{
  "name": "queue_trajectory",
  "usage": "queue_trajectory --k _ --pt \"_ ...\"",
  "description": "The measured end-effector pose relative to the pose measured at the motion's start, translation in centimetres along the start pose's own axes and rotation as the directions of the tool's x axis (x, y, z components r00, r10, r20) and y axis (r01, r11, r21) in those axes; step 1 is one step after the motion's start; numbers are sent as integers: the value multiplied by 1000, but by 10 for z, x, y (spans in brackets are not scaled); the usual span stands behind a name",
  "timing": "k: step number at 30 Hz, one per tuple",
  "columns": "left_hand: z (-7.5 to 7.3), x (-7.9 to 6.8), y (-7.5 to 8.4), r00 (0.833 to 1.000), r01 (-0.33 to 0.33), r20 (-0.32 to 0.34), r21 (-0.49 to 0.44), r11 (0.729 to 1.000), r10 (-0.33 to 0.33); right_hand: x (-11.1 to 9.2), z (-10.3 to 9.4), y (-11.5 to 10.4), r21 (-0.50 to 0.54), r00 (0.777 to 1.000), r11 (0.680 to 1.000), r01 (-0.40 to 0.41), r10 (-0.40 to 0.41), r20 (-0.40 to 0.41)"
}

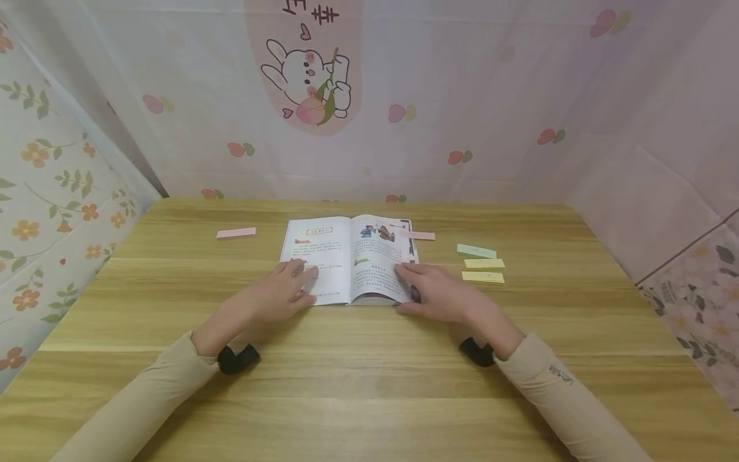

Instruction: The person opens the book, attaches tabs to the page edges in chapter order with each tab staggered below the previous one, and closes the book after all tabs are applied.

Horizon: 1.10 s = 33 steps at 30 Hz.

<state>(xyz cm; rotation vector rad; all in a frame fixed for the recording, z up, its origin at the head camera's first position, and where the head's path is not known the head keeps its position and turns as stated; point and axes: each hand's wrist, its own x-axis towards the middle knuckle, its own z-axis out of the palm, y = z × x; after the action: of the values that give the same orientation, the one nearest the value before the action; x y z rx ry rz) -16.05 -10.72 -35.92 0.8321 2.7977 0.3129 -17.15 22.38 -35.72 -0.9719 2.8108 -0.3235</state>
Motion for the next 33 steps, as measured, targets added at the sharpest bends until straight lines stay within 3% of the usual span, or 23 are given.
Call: queue_trajectory --k 17,24,29,33 --pt "-3 -2 0 1000 -21 -15 22 1000 22 2 -1 -5 44 1000 999 8 -9 14" --pt "-2 -1 0 1000 -29 -12 26 999 29 2 -6 -3 73 995 995 67 -62 -75" --pt "-2 -1 0 1000 -22 2 18 1000 22 0 -10 0 -3 979 993 118 -117 -166" --pt "-1 0 -1 1000 -11 13 12 1000 11 -3 -14 1 -35 975 993 110 -115 -192"
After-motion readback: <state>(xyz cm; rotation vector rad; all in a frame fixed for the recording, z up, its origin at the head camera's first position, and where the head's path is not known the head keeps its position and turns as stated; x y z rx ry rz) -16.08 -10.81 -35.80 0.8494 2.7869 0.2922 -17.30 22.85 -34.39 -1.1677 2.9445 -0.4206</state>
